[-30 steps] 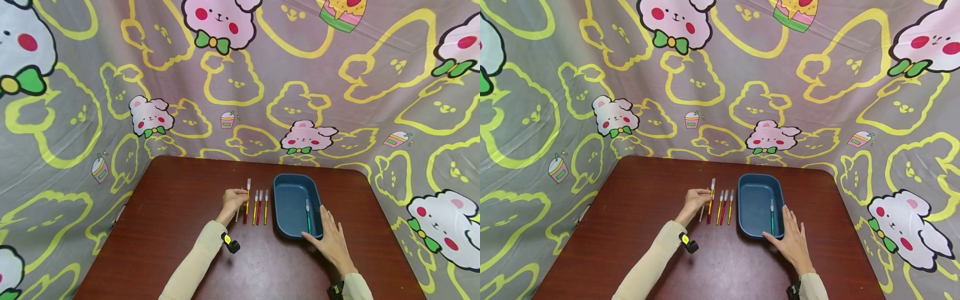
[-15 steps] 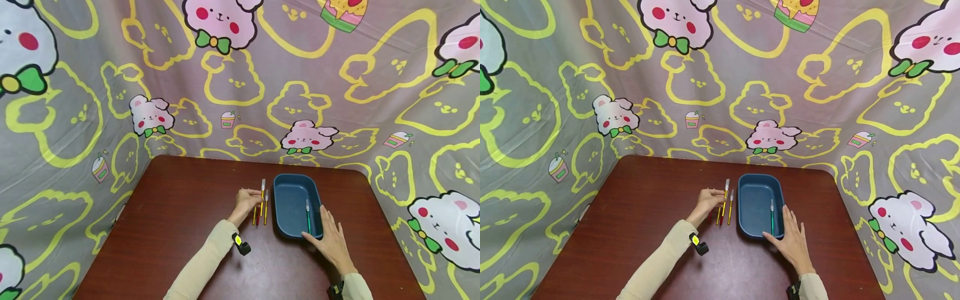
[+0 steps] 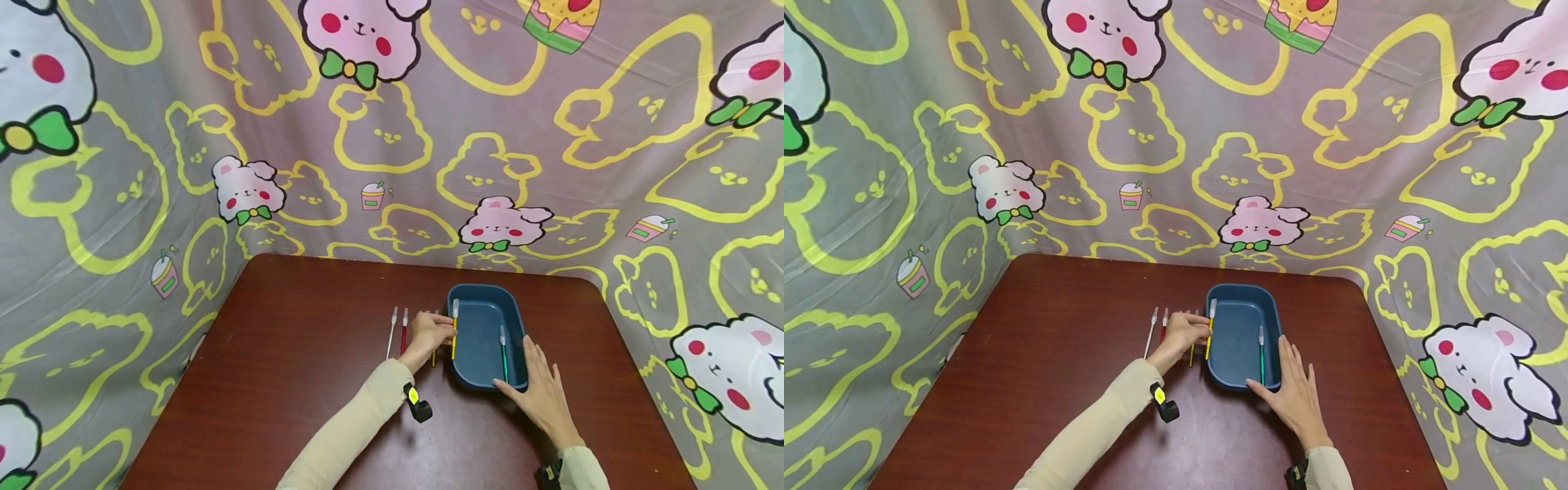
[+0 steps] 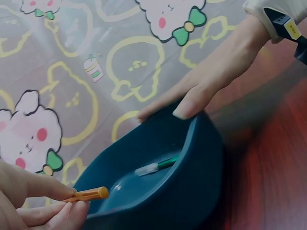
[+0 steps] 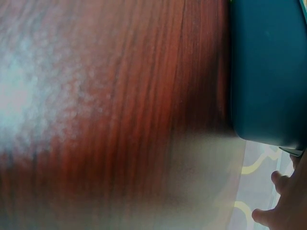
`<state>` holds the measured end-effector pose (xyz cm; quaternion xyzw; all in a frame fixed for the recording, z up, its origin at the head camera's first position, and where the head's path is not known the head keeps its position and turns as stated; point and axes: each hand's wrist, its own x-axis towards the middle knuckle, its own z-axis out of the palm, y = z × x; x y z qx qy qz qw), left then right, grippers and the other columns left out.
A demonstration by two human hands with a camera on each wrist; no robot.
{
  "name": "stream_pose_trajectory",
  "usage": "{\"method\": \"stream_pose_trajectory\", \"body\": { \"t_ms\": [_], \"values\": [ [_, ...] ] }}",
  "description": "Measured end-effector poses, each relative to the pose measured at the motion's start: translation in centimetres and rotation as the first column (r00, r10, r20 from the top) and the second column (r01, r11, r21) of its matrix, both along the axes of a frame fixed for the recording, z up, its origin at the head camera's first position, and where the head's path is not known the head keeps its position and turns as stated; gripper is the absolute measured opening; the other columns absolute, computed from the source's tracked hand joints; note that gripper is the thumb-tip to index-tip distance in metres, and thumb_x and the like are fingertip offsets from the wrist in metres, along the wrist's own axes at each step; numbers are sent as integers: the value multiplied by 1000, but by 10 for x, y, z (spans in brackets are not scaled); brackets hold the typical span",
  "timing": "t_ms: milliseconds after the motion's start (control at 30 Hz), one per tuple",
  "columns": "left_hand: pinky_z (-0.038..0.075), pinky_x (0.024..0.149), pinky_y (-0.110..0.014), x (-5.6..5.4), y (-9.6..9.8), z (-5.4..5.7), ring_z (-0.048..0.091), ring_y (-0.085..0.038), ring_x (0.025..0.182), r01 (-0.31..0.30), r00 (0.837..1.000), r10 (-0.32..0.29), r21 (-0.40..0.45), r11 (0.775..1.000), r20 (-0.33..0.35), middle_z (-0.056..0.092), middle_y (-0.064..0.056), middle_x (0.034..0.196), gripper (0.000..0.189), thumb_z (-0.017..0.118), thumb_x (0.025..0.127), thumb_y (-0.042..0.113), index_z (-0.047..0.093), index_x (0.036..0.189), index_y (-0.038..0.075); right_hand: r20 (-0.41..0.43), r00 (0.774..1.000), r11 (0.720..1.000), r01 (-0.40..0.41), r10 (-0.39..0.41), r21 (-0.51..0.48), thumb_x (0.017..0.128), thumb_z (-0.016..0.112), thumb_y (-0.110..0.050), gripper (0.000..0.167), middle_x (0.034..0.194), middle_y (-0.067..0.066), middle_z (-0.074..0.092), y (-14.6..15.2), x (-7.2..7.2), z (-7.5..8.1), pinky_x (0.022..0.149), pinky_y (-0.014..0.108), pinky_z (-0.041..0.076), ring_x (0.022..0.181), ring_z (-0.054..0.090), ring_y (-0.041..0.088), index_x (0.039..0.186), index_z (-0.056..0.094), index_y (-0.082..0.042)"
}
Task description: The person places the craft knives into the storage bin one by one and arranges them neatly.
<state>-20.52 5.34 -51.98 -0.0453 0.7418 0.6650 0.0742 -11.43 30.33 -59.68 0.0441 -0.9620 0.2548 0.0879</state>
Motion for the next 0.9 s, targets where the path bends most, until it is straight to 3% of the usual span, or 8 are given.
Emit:
{"method": "stream_pose_trajectory", "body": {
  "t_ms": [233, 433, 600, 900],
  "values": [
    [63, 60, -32, 3, 25, -2, 75, -22, 62, 12, 1000, -11, -18, 1000, 3, 77, -16, 80, 17, 77, 81, -14, 77, 98, -12, -8, 1000, 1000, 4, -4, 5, 86, 80, -59, 118, 169, 26, 28, 0, 0, -1, 115, 79, 17, 153, 26, 52, 170, 14, -8],
    [60, 54, -29, 8, 41, -3, 74, -21, 56, 15, 998, -20, -109, 994, -51, 76, -8, 73, 15, 80, 79, -11, 80, 93, -6, -2, 1000, 1000, 1, -1, 7, 86, 79, -59, 118, 169, 26, 27, -1, 0, 1, 116, 79, 16, 153, 26, 52, 170, 13, -8],
    [57, 50, -24, 13, 53, -5, 74, -25, 56, 20, 996, -30, -121, 992, -81, 74, -6, 68, 16, 79, 77, -13, 79, 91, -7, -3, 1000, 1000, 5, -5, 18, 87, 78, -59, 118, 169, 26, 27, 1, 0, 1, 116, 78, 16, 153, 26, 52, 170, 12, -8],
    [51, 43, -20, 13, 76, -11, 64, -11, 41, -43, 998, 33, -227, 973, -46, 70, -3, 57, 22, 79, 71, -14, 80, 88, 1, -12, 1000, 1000, 0, 0, 19, 87, 78, -59, 117, 169, 27, 28, 0, 0, 1, 115, 79, 17, 152, 26, 52, 170, 14, -7]
  ]
}}
